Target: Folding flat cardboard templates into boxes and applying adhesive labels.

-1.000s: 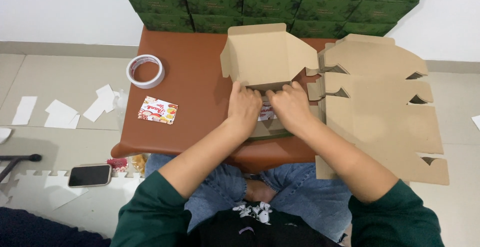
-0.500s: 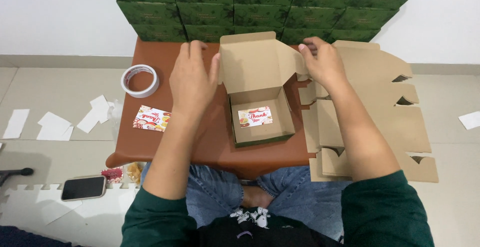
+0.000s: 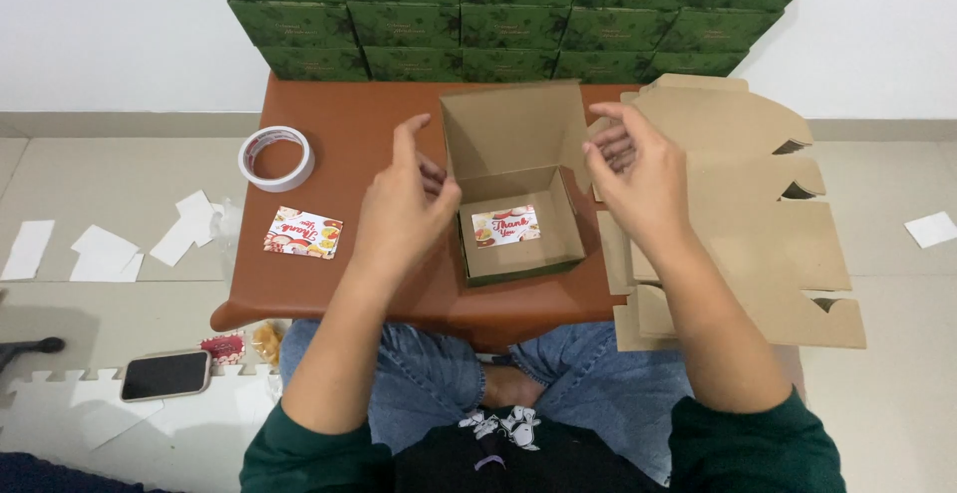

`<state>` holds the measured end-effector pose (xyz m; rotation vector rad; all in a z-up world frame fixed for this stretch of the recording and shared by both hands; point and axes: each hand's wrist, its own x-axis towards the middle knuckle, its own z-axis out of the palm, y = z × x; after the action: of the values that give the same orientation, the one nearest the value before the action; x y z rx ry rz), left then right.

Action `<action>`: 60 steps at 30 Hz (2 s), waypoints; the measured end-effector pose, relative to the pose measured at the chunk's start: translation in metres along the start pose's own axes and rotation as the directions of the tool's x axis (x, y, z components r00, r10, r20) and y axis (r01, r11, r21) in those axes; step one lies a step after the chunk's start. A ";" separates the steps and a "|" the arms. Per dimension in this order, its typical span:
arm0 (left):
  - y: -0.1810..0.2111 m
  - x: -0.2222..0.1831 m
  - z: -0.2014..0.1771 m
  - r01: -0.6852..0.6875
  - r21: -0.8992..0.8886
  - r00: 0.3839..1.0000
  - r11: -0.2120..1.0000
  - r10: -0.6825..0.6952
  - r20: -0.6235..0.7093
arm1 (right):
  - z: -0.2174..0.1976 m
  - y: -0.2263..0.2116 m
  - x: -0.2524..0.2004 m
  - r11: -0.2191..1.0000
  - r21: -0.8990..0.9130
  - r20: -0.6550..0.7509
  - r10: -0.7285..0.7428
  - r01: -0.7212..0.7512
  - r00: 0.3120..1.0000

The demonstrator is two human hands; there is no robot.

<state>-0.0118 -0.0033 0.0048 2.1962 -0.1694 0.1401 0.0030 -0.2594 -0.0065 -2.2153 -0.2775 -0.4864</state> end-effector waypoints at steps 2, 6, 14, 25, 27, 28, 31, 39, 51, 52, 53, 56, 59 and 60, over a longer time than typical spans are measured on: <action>-0.002 -0.014 0.007 0.028 -0.015 0.998 1.000 -0.027 0.052 | 0.002 -0.011 -0.017 0.999 0.003 0.034 0.042 -0.042 0.999; -0.012 -0.034 0.023 0.063 -0.006 0.985 0.998 -0.061 0.161 | 0.011 -0.007 -0.046 0.993 -0.016 0.101 0.121 -0.120 0.988; -0.034 -0.046 0.043 0.012 0.090 0.992 0.996 -0.023 0.123 | 0.020 0.021 -0.070 0.977 -0.050 0.109 0.210 -0.205 0.972; -0.046 -0.066 0.053 -0.187 0.226 0.980 0.956 0.197 -0.022 | 0.025 0.025 -0.085 0.997 -0.065 -0.045 -0.032 0.029 0.998; -0.053 -0.070 0.060 -0.223 0.290 0.970 0.931 0.241 -0.028 | 0.025 0.026 -0.092 0.998 -0.064 -0.011 0.003 -0.004 1.000; -0.058 -0.068 0.066 -0.220 0.290 0.971 0.932 0.237 -0.026 | 0.026 0.027 -0.092 0.998 -0.063 -0.008 0.007 -0.007 1.000; -0.061 -0.067 0.079 -0.243 0.430 0.958 0.869 0.284 -0.033 | 0.027 0.029 -0.094 1.000 0.005 -0.067 0.002 -0.001 0.998; -0.063 -0.079 0.077 -0.323 0.223 0.932 0.920 0.350 -0.094 | 0.013 0.016 -0.104 0.993 -0.116 0.049 0.023 -0.017 0.999; -0.078 -0.082 0.076 -0.397 -0.020 0.875 0.918 0.372 -0.309 | 0.018 0.027 -0.110 0.961 0.255 -0.052 0.121 -0.104 0.991; -0.081 -0.083 0.078 -0.397 -0.020 0.876 0.917 0.372 -0.308 | 0.018 0.028 -0.111 0.961 0.255 -0.052 0.122 -0.105 0.991; -0.085 -0.083 0.080 -0.391 0.024 0.874 0.920 0.380 -0.304 | 0.018 0.028 -0.111 0.976 0.210 -0.079 0.081 -0.063 0.994; -0.076 -0.083 0.074 -0.413 0.092 0.852 0.906 0.420 -0.312 | 0.019 0.026 -0.110 0.993 0.115 -0.126 -0.008 0.023 0.992; -0.071 -0.082 0.073 -0.455 0.154 0.814 0.877 0.480 -0.326 | 0.019 0.026 -0.109 0.995 0.002 -0.164 -0.096 0.097 0.982; -0.072 -0.080 0.073 -0.468 0.195 0.796 0.862 0.507 -0.331 | 0.019 0.026 -0.107 0.990 -0.061 -0.179 -0.138 0.129 0.974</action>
<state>-0.0750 -0.0147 -0.1078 2.1347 -0.5253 0.8713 -0.0791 -0.2646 -0.0821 -2.1898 -0.3210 -0.7732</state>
